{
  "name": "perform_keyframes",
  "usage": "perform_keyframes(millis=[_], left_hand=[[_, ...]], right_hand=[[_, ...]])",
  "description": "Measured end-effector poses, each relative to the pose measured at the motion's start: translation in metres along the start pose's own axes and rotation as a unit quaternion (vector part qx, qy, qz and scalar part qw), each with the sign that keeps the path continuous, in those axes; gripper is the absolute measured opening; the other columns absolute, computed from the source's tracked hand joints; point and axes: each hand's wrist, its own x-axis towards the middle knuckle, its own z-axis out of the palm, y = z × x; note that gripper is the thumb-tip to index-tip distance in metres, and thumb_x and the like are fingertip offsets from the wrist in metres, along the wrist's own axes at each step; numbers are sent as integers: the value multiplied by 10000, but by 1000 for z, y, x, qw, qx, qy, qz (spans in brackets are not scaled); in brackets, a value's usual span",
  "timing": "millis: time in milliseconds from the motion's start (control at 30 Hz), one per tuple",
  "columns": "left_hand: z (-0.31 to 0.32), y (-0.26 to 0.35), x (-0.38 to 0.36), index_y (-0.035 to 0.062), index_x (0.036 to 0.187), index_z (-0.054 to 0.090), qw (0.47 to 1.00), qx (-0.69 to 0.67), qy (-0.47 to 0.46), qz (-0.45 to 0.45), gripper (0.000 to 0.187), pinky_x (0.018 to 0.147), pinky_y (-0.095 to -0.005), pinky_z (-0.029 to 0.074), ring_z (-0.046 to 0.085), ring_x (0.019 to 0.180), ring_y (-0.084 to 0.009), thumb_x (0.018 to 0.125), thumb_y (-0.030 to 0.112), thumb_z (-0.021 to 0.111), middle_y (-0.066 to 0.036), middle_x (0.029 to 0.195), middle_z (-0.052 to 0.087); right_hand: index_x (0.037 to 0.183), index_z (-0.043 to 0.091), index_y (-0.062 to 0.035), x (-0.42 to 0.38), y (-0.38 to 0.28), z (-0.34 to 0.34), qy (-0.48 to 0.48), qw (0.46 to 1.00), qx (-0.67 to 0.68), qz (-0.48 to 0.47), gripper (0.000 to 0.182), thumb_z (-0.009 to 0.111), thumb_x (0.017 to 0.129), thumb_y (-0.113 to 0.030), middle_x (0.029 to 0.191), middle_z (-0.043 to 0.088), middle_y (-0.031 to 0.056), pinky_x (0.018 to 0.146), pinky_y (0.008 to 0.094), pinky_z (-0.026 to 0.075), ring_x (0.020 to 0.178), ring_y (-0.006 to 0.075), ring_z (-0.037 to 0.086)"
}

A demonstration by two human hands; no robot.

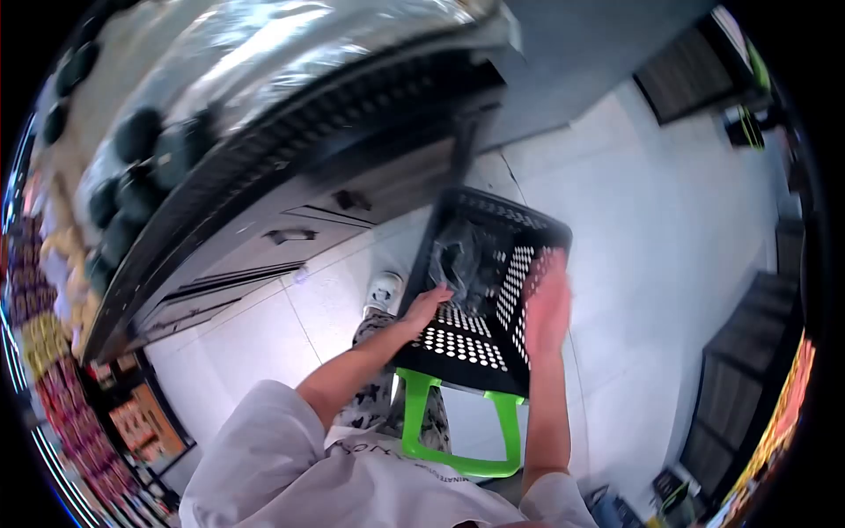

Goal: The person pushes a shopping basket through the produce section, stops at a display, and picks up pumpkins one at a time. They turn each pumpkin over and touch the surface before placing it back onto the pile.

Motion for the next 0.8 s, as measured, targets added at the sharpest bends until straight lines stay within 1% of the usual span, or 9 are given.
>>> perform_keyframes(millis=[67,167,267,300,333,400,467,700,800], left_hand=[[28,74,-45,119,1392,379,931,-350,62,-87,714,1020,-639,199,415,1278,-269,908,631,267,-85,1376,490],[110,126,-74,91,1398,377,909,-374,-185,-1,723,1048,-472,299,468,1203,-280,906,615,297,-155,1350,489],[114,203,-208,124,1333,480,947,-275,-153,59,639,981,-407,343,482,1177,-219,919,585,323,-136,1313,523],[104,205,-225,134,1346,463,941,-238,-220,101,639,987,-412,332,472,1194,-216,915,590,337,-127,1319,519],[101,198,-230,149,1356,450,945,-155,-258,126,619,1022,-423,302,453,1231,-198,923,577,339,-115,1333,506],[109,157,-197,148,1387,390,892,189,-178,371,585,999,-451,338,491,1211,-278,904,458,504,-130,1321,528],[93,133,-265,141,1406,389,844,436,-145,277,753,1069,-496,255,426,1287,-311,827,594,549,-168,1366,475],[76,4,-288,69,1043,689,855,491,-144,82,822,1004,-653,208,584,1064,-322,670,788,546,-144,1060,664],[79,-17,-310,99,974,700,840,516,-35,167,765,1001,-638,216,584,1050,-344,572,747,649,-145,1006,667]], right_hand=[[1383,354,-19,-22,-16,61,3,996,-43,-75,506,287,1000,-344,1416,381,122,1096,389,268,1319,246,352],[1414,306,15,-72,48,17,-169,730,-582,-317,622,334,955,-404,1444,328,199,1134,466,69,1382,336,214],[1279,453,-14,-104,22,-35,-73,664,-718,-197,532,436,914,-399,1285,482,235,1012,568,266,1234,368,431],[1239,498,-42,-118,-2,-72,-113,645,-750,91,464,439,919,-373,1088,596,260,948,521,379,1108,400,541],[1256,539,-42,-110,-2,-164,-266,446,-845,127,513,434,951,-440,1002,671,204,868,391,476,971,345,634],[1195,610,-85,-170,-10,-170,-193,536,-779,264,528,348,958,-477,1195,580,252,1000,394,386,1176,368,520],[1167,624,-58,-236,-7,-118,-141,676,-691,214,528,391,952,-480,1161,605,229,1016,369,365,1162,373,516],[936,685,-33,-309,21,-70,-212,590,-744,-233,348,749,731,-307,831,640,175,860,454,460,873,355,612],[885,673,-68,-308,31,-77,-186,572,-788,-129,281,732,729,-294,848,636,132,906,557,411,897,339,606]])
